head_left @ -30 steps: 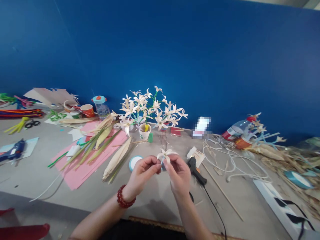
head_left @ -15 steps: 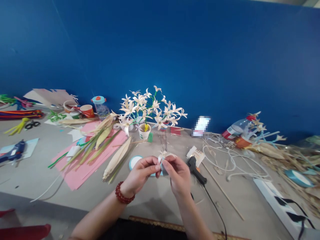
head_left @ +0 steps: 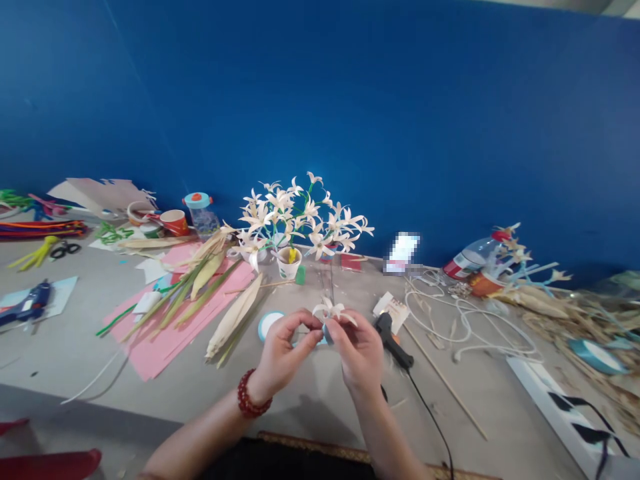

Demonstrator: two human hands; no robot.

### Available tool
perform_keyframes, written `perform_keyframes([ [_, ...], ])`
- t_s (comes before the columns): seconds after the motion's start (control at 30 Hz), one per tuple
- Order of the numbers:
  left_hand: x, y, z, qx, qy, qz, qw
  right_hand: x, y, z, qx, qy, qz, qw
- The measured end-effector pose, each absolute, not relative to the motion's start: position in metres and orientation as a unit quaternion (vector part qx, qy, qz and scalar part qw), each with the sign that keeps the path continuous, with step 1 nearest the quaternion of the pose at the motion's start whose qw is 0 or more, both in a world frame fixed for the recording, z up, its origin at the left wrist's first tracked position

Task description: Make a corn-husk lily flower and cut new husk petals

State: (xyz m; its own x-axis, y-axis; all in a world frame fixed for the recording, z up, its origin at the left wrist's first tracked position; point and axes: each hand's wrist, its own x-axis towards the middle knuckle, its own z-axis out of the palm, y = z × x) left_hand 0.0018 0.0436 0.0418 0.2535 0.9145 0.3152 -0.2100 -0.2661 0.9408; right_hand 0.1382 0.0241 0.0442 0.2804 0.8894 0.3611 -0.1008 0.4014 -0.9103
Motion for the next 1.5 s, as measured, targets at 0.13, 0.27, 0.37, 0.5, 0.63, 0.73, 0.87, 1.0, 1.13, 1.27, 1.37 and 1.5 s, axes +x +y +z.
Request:
perform_keyframes([
  [0.13, 0.005, 0.041, 0.045, 0.612, 0.318, 0.555, 0.465, 0.137, 0.025, 0.042, -0.426, -0.485, 0.336, 0.686],
  [0.27, 0.008, 0.039, 0.042, 0.517, 0.295, 0.530, 0.604, 0.134, 0.026, 0.045, -0.411, -0.464, 0.357, 0.699],
  [0.37, 0.010, 0.038, 0.039, 0.450, 0.271, 0.526, 0.669, 0.130, 0.024, 0.050, -0.391, -0.443, 0.392, 0.705],
  [0.5, 0.011, 0.039, 0.041, 0.390, 0.238, 0.515, 0.725, 0.129, 0.022, 0.055, -0.367, -0.417, 0.450, 0.699],
  [0.63, 0.011, 0.041, 0.045, 0.312, 0.194, 0.474, 0.800, 0.129, 0.021, 0.053, -0.356, -0.405, 0.504, 0.675],
  [0.73, 0.011, 0.043, 0.045, 0.275, 0.175, 0.446, 0.834, 0.129, 0.020, 0.051, -0.353, -0.407, 0.516, 0.666],
  [0.87, 0.009, 0.045, 0.042, 0.280, 0.171, 0.434, 0.839, 0.131, 0.019, 0.052, -0.370, -0.433, 0.494, 0.657],
  [1.0, 0.007, 0.044, 0.039, 0.348, 0.201, 0.483, 0.778, 0.135, 0.020, 0.051, -0.433, -0.491, 0.385, 0.650],
  [1.13, 0.005, 0.041, 0.036, 0.448, 0.264, 0.532, 0.668, 0.136, 0.022, 0.050, -0.473, -0.501, 0.334, 0.644],
  [1.27, 0.005, 0.038, 0.037, 0.497, 0.303, 0.541, 0.606, 0.133, 0.022, 0.050, -0.478, -0.488, 0.334, 0.650],
  [1.37, 0.006, 0.038, 0.042, 0.446, 0.291, 0.529, 0.661, 0.132, 0.021, 0.051, -0.471, -0.474, 0.340, 0.661],
  [1.5, 0.007, 0.039, 0.047, 0.335, 0.246, 0.477, 0.774, 0.132, 0.019, 0.052, -0.454, -0.453, 0.380, 0.666],
])
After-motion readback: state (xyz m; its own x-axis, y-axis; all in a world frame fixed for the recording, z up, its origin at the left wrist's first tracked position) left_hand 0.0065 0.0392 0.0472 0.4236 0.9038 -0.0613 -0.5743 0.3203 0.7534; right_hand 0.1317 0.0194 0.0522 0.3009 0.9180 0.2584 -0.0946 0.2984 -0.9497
